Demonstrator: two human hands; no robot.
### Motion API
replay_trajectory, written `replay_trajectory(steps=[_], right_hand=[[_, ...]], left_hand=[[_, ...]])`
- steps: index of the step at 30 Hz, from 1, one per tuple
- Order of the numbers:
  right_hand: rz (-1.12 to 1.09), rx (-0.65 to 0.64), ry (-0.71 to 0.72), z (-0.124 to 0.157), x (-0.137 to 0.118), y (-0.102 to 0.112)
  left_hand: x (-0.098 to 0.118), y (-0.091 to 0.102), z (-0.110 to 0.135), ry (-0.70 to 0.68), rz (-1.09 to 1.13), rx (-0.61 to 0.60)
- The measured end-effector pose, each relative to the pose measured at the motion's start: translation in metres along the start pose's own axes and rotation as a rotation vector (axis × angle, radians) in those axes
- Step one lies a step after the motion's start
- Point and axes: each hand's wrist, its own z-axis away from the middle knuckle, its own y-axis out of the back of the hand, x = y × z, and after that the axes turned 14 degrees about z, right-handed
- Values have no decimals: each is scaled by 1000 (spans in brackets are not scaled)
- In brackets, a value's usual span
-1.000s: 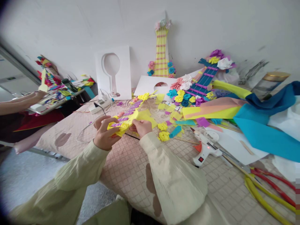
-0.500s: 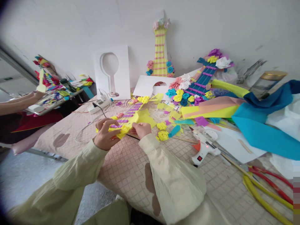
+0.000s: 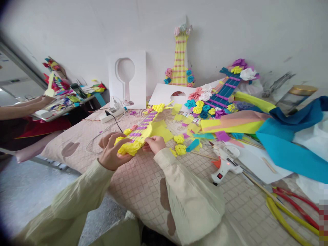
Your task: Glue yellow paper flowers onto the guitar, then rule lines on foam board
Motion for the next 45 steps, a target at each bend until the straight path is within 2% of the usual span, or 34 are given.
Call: replay_trajectory(steps=[5,9,12,16,20,23,26,29,31,33,36,40,45], right_hand=[[109,-46,-35,6,0,0],[210,-31,-13,22,-8,21],[282,32,57,48,-20,57],[533,121,214,97,-22,123],[744,308,120,138,7,185],[902,444,-16,150,36,211],[1176,480,-202,145,59,218],[1456,521,-295,131,72,216],[1512,556,-294,124,75,214],[1476,563,-280,120,76,211],[1405,566,-228,119,76,206],[1321,563,-91,122,78,200],[1079,608,-63,127,83,195]], left_hand=[[-3,-2,22,45,-9,-88],[-1,-10,32,62,-18,-119],[2,-13,34,44,-8,-167],[3,-6,39,31,16,-207],[11,12,39,38,92,-198],[32,21,26,73,168,-124],[68,13,8,94,309,-159],[110,-15,-5,121,489,-278],[134,-39,-9,140,542,-327],[148,-61,-12,162,529,-355],[148,-85,-20,216,412,-375],[124,-101,-32,290,238,-388],[101,-118,-34,357,188,-453]])
